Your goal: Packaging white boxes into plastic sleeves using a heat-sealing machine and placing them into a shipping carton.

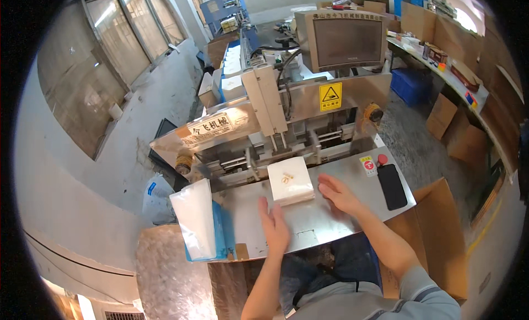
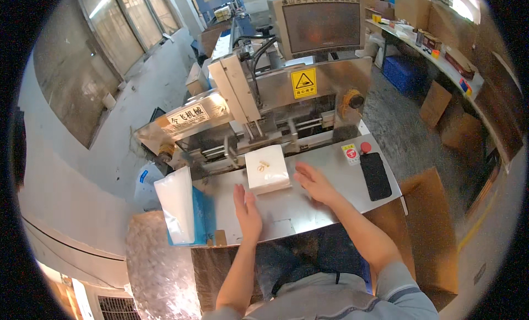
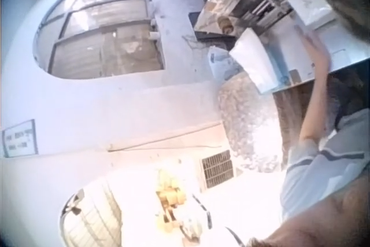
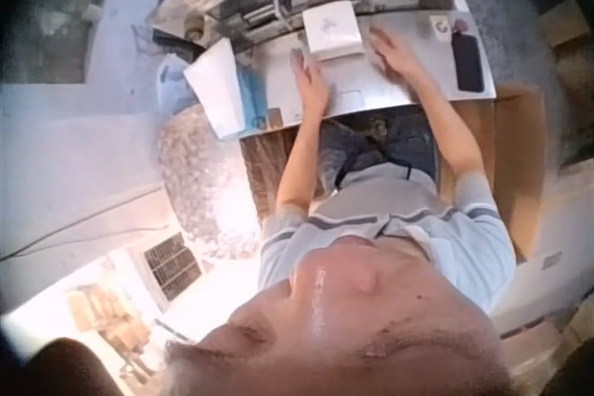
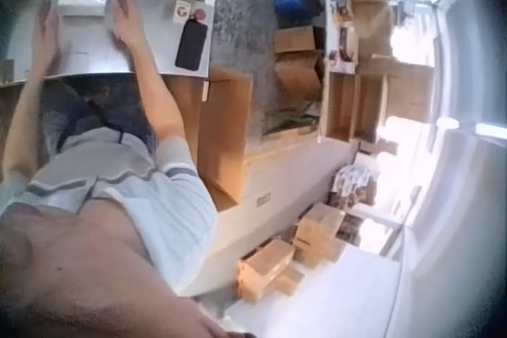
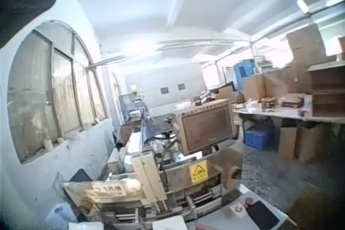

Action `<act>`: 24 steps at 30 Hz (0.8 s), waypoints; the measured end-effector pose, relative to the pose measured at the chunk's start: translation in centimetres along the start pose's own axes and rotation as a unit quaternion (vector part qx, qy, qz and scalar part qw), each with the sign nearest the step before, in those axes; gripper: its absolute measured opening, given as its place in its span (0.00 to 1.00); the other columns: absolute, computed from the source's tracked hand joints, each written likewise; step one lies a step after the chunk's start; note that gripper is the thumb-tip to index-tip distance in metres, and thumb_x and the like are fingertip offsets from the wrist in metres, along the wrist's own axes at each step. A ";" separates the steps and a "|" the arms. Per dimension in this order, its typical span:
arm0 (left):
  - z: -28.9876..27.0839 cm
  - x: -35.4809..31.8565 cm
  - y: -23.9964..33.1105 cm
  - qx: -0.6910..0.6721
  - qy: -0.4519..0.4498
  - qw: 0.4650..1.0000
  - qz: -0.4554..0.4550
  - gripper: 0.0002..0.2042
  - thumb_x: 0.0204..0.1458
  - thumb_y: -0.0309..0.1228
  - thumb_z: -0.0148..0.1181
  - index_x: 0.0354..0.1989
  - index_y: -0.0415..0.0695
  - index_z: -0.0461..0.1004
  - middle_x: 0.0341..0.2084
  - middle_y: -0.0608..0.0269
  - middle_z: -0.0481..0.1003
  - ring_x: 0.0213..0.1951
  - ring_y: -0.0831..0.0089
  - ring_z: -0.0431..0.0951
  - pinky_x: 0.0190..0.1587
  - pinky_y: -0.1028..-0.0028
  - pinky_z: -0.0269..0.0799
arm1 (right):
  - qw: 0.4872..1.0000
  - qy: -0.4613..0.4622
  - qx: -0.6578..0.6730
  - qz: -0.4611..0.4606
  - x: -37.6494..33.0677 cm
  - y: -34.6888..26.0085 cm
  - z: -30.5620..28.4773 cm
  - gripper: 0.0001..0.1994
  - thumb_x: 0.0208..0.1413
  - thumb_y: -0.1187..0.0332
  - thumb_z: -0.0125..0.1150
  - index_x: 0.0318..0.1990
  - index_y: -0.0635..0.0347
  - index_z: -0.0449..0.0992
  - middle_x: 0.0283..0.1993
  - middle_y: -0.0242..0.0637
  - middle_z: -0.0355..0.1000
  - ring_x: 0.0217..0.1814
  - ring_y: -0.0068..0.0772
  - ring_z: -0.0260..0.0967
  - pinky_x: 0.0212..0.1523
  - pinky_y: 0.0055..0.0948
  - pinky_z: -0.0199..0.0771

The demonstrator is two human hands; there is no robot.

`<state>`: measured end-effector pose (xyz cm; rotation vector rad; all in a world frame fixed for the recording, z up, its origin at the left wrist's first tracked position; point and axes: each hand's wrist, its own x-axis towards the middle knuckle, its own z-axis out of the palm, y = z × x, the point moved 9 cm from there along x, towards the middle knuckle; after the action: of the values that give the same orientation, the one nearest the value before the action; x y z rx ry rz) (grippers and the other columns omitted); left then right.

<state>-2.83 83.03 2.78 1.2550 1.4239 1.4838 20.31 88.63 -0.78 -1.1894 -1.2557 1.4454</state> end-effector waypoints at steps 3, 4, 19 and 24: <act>-0.4 2.7 -1.5 -0.005 0.000 0.999 -0.045 0.34 0.67 0.44 0.49 0.71 0.29 0.49 0.70 0.40 0.54 0.70 0.55 0.57 0.71 0.64 0.52 | 0.999 0.004 0.042 -0.002 0.1 0.5 0.5 0.31 0.67 0.58 0.57 0.71 0.63 0.57 0.71 0.51 0.60 0.72 0.41 0.60 0.67 0.36 0.63; -0.4 3.6 -2.2 0.021 -0.004 0.998 -0.053 0.35 0.67 0.47 0.49 0.71 0.29 0.50 0.69 0.41 0.56 0.70 0.57 0.58 0.70 0.66 0.53 | 0.999 0.004 0.044 -0.004 0.4 0.7 0.7 0.31 0.67 0.58 0.57 0.71 0.63 0.57 0.71 0.51 0.60 0.72 0.41 0.60 0.67 0.36 0.63; 2.0 8.4 -4.4 0.003 -0.018 0.990 -0.142 0.28 0.49 0.40 0.74 0.50 0.34 0.68 0.40 0.51 0.78 0.41 0.68 0.78 0.43 0.71 0.74 | 0.998 -0.001 0.019 -0.053 2.4 -1.1 3.6 0.33 0.63 0.56 0.61 0.67 0.71 0.61 0.65 0.51 0.67 0.64 0.37 0.66 0.64 0.34 0.66; 2.4 4.8 -1.7 -0.041 -0.153 0.983 -0.089 0.24 0.46 0.26 0.74 0.49 0.38 0.68 0.41 0.53 0.78 0.39 0.70 0.79 0.42 0.71 0.76 | 0.995 0.019 -0.094 -0.014 -2.2 -2.5 -1.0 0.42 0.57 0.57 0.68 0.73 0.64 0.53 0.72 0.48 0.58 0.71 0.39 0.60 0.70 0.35 0.59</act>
<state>-2.04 88.48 1.72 1.2105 1.2229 1.1617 21.71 86.93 1.95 -1.3125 -1.3997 1.3002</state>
